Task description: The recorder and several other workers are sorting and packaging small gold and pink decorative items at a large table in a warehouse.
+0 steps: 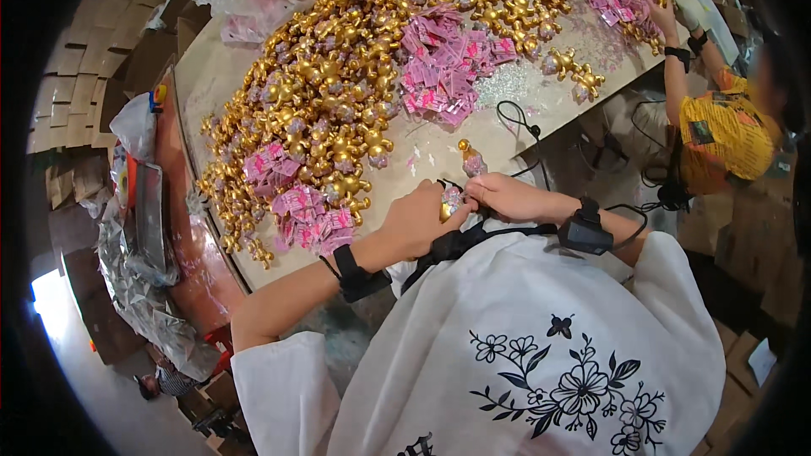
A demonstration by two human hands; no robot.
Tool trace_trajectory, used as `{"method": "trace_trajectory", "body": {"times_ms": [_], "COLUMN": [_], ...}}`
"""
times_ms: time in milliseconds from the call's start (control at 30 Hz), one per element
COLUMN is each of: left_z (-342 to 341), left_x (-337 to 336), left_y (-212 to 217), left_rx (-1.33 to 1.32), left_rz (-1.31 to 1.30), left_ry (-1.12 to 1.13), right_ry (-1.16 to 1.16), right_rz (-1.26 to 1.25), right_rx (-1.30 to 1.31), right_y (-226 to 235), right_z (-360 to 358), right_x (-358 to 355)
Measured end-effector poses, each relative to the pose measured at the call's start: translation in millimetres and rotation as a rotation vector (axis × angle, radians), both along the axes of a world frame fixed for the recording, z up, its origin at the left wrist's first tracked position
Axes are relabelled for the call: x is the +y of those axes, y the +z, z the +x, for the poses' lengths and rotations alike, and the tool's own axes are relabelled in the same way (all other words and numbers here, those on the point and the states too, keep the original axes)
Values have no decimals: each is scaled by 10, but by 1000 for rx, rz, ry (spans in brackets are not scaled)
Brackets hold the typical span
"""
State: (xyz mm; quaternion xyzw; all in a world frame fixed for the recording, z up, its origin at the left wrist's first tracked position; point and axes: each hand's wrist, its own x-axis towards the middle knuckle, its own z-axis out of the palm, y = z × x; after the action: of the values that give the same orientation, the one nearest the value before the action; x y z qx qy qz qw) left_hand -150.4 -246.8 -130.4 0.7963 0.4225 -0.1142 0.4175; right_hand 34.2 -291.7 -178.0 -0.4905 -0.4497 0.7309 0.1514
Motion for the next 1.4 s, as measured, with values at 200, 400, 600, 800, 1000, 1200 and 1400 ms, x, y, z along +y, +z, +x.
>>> {"method": "trace_trajectory", "body": {"times_ms": [200,400,600,800,1000,1200,1400], "left_z": [-45,-85,-88,-151,-212,-220,-219], "left_x": [-33,-89,-49,-5,-8,-6,12], "left_y": [-95,-130,-117,-175,-261,-252,-323], "left_rx": [-20,-148,-129,-186,-248,-210,-219], "left_rz": [23,41,8,22,14,-16,-53], "left_ry": [-2,20,2,-23,-30,-58,-103], "right_ry": [-2,123,72,117,170,111,37], "right_rz": [134,-90,115,271,310,507,437], "right_rx": [-35,6,-45,-16,-134,-160,-188], "right_y": [-103,188,-7,-42,83,53,19], "right_z": [-32,62,28,25,-9,-58,-126], "right_x": [-7,88,46,52,32,-43,-98]}}
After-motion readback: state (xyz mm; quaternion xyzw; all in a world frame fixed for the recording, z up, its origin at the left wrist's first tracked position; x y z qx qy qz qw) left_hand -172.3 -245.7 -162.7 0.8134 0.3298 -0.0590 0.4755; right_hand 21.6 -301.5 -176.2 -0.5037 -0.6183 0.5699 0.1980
